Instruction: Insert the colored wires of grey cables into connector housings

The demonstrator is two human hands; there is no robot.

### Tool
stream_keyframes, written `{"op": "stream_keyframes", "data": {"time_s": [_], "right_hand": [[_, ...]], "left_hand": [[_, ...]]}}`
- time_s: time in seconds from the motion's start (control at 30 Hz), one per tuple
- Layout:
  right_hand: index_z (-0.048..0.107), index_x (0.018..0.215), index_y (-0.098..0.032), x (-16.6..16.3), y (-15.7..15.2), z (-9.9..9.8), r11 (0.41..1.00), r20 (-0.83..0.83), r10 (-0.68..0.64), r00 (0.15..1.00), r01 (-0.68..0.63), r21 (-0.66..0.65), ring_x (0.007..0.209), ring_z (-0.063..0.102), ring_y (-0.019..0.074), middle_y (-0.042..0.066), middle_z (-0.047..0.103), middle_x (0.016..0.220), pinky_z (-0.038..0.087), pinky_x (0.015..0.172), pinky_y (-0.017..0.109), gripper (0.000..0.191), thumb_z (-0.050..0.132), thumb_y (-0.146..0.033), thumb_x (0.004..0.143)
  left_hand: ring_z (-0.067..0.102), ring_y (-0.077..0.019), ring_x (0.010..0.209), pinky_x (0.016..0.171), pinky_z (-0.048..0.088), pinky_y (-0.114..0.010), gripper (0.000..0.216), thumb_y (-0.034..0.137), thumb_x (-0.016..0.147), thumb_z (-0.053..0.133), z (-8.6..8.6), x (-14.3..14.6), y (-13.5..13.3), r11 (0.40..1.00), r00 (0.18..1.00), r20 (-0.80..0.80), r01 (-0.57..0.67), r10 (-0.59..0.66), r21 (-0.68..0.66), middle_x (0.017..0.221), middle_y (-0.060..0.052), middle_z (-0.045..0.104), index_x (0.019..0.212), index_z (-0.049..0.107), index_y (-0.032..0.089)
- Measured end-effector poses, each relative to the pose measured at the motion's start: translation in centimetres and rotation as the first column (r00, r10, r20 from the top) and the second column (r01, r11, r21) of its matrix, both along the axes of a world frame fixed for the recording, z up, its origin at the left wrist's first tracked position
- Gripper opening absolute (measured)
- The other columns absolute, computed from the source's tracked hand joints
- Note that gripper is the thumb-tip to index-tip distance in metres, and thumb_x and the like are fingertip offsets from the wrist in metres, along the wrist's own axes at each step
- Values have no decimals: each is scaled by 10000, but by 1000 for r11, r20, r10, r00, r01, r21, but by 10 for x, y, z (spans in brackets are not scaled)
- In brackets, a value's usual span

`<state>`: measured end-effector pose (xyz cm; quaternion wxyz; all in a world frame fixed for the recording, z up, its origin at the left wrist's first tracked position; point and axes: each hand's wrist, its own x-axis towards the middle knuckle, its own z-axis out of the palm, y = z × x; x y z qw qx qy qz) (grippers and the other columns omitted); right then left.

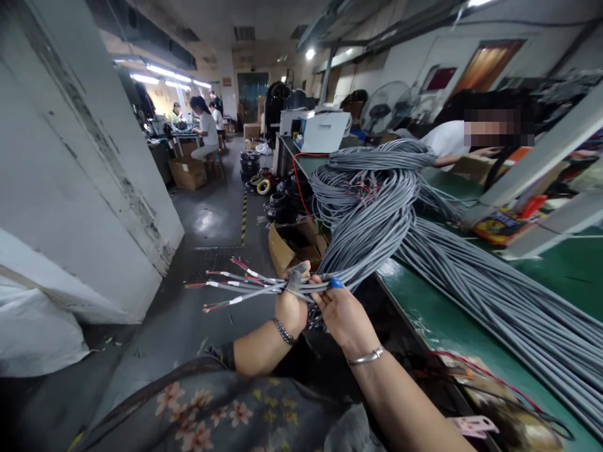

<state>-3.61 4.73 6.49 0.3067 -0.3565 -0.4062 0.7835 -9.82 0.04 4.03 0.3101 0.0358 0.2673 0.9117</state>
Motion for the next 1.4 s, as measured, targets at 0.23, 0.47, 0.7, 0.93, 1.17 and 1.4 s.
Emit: {"op": "stream_keyframes", "data": {"time_s": [0.23,0.47,0.7,0.93,1.17,1.4], "right_hand": [[664,815,-192,62,-27,16,964,147,64,987,-99,246,677,655,187,81,726,821,538,569,294,210,743,-334,682],[649,867,-235,120,-53,25,802,173,-245,954,99,589,641,616,192,36,677,728,534,624,323,395,709,-549,636],[617,759,-226,180,-81,-14,808,247,-392,886,203,554,565,556,172,14,618,658,487,521,286,374,663,-584,663],[597,784,-204,190,-74,0,684,286,-354,891,37,729,550,529,146,-2,595,632,462,524,258,291,523,-482,827],[611,828,-218,152,-27,20,349,295,-531,794,-112,930,707,624,202,46,689,783,470,650,303,107,523,-278,831],[533,757,-222,126,-1,19,308,412,-719,559,-276,911,699,611,212,50,649,737,398,603,283,74,579,-254,806]], "left_hand": [[651,-199,684,820,497,-392,452,626,663,710,19,-17,-8,999,872,-488,37,-31,2,544,-3,604,579,615,193],[438,-104,452,500,368,-251,437,572,680,689,54,27,14,831,206,-813,270,-544,-487,461,34,486,530,548,187],[503,-137,539,537,334,-252,163,271,723,620,21,78,22,802,-297,-772,32,-562,-596,575,-2,597,583,612,187],[388,-84,472,487,308,-223,301,377,618,741,7,76,36,651,25,-662,212,-749,-729,476,62,473,531,549,162],[559,-152,599,640,475,-293,228,281,508,805,4,80,47,655,294,-591,441,-751,-613,583,-1,621,581,644,137],[621,-192,734,804,506,-340,66,176,595,712,11,73,49,672,205,-676,488,-708,-556,699,-28,704,652,685,155]]}}
